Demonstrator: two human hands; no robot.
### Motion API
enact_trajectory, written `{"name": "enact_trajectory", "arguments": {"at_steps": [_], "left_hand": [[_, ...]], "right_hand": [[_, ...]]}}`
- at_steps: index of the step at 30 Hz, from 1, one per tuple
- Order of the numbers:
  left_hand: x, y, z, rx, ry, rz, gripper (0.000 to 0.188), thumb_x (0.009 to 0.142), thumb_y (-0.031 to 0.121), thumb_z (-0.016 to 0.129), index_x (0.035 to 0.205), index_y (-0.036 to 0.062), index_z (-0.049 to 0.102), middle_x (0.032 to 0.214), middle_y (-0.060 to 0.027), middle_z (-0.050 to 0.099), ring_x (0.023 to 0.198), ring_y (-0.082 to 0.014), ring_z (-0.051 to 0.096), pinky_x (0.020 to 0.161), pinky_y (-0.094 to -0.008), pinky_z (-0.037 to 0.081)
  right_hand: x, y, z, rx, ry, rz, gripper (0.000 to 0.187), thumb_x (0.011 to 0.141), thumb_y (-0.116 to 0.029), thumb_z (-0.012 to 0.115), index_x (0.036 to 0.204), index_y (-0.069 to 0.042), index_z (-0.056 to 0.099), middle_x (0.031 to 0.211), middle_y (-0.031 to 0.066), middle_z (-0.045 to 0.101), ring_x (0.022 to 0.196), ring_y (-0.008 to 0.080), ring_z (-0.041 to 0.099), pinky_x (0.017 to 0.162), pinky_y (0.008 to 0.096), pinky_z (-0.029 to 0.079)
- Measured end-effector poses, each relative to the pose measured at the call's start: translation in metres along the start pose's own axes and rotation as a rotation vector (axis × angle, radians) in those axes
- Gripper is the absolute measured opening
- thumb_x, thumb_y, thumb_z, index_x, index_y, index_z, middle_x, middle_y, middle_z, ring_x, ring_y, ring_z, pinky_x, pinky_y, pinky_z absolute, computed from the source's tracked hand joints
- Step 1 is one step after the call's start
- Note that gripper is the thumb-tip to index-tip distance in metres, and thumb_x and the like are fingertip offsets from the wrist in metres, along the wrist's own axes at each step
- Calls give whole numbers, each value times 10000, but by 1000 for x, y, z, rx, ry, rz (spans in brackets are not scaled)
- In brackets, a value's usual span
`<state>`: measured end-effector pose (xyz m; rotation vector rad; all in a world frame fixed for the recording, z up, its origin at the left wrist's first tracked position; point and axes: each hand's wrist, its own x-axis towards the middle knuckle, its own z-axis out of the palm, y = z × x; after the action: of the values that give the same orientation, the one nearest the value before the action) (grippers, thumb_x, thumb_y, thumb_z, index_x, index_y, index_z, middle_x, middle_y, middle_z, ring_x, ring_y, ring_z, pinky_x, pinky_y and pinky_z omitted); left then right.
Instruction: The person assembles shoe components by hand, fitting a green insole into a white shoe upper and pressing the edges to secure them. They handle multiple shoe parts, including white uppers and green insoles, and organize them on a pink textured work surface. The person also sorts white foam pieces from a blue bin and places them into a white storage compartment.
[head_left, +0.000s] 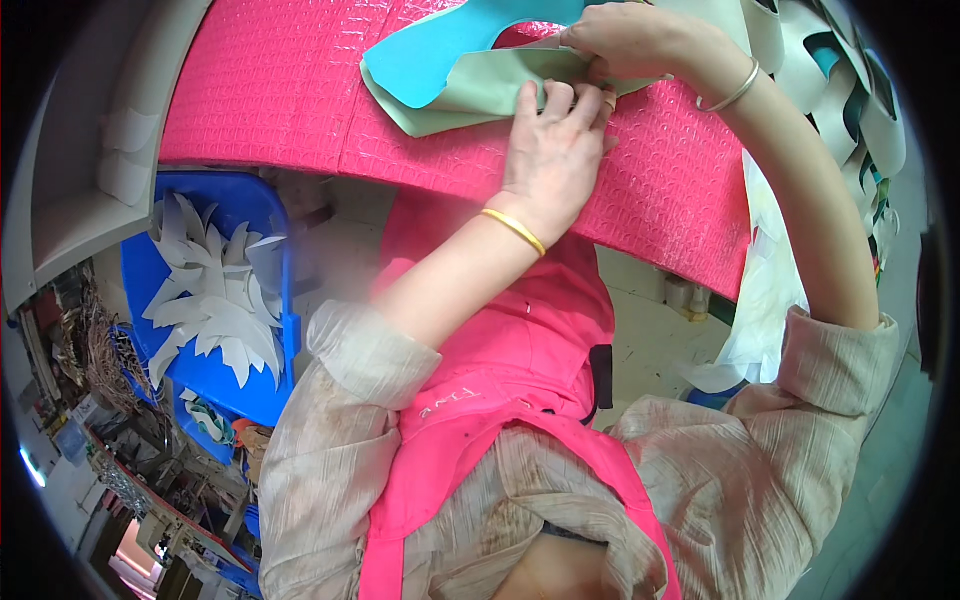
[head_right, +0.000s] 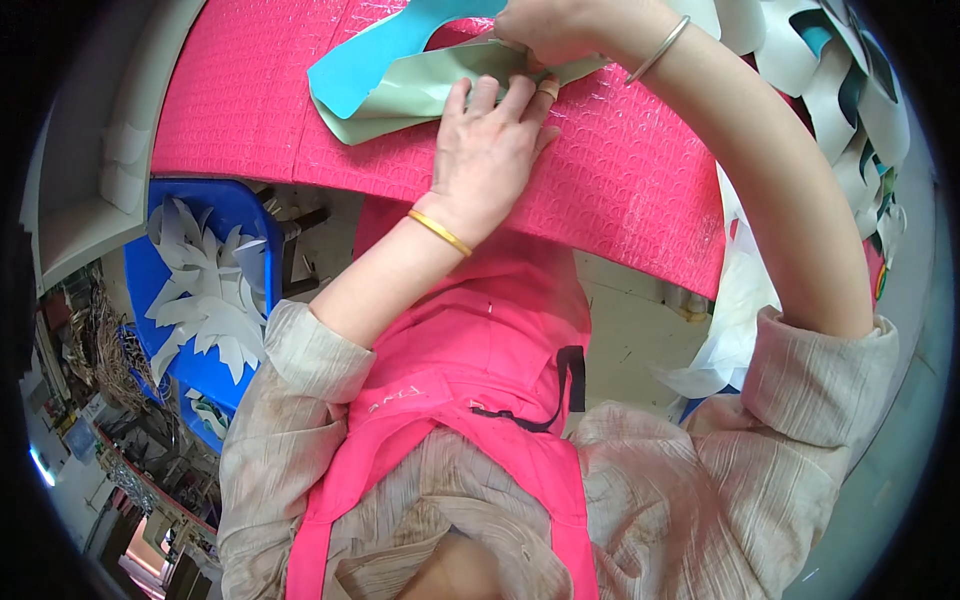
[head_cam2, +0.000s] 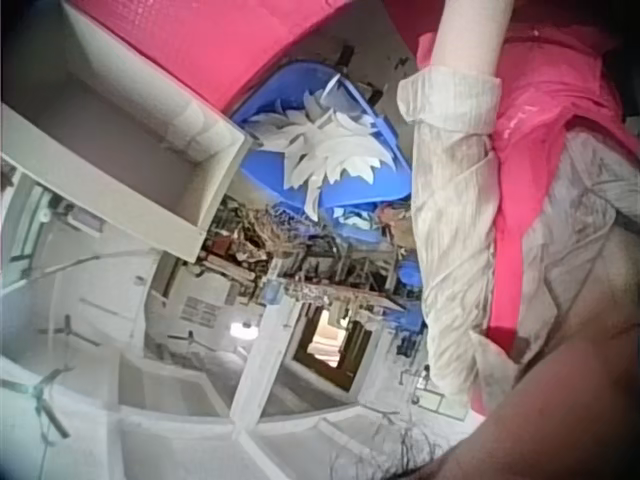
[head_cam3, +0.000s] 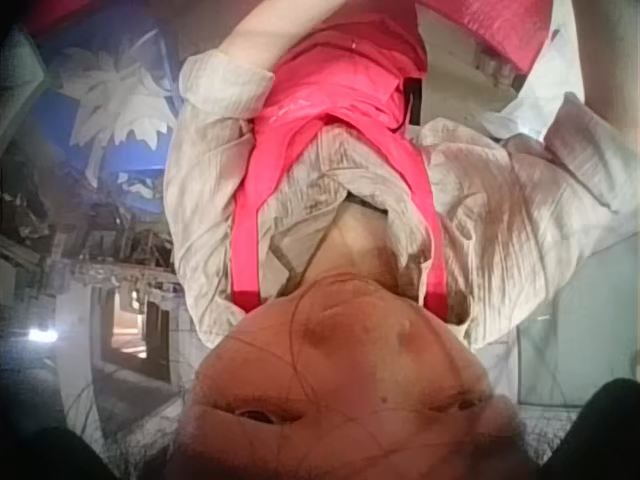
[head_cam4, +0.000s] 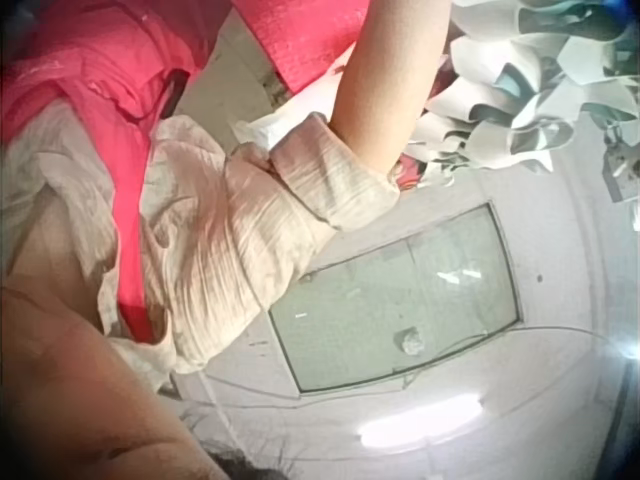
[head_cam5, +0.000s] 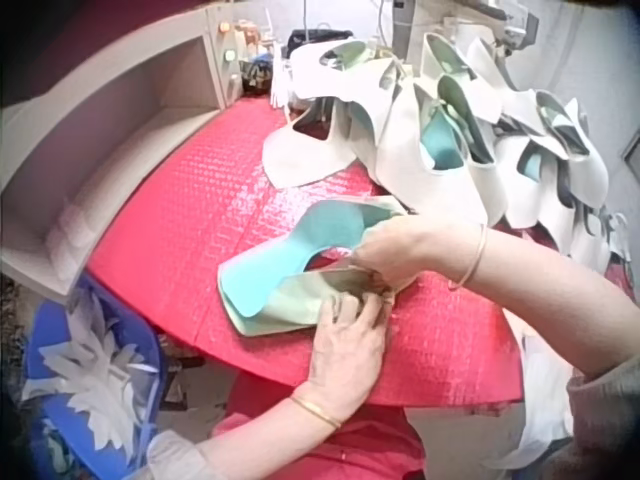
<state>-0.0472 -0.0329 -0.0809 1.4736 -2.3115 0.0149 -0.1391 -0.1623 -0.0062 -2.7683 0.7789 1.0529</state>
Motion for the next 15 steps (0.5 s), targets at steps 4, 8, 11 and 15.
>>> {"name": "enact_trajectory", "arguments": {"at_steps": [4,8,11,15], "left_hand": [[3,-2,11,-71,132,39,376,769,250,586,1106,88,555,1017,-65,505,968,-236,455,927,-377,345],[12,11,15,-9,97,19,391,767,245,586,1101,46,547,1043,-67,505,947,-237,454,940,-369,337],[15,16,21,-17,167,50,401,758,241,594,1096,30,550,1001,-49,510,884,-214,454,873,-366,360],[21,17,27,-106,186,25,344,758,218,583,1054,43,573,966,-36,518,860,-201,464,815,-347,372]], "right_hand": [[-3,10,7,-53,32,-67,245,705,-250,620,758,-11,631,754,175,637,714,325,626,625,382,500],[-5,9,10,-45,50,45,202,753,-217,560,766,-27,627,750,165,637,689,312,627,600,378,499],[-14,9,16,-110,148,-27,179,774,-190,528,780,-43,629,750,153,639,669,303,624,584,376,494],[-12,10,16,-121,150,29,198,772,-206,539,814,-34,629,740,127,645,650,287,616,573,366,488]]}}
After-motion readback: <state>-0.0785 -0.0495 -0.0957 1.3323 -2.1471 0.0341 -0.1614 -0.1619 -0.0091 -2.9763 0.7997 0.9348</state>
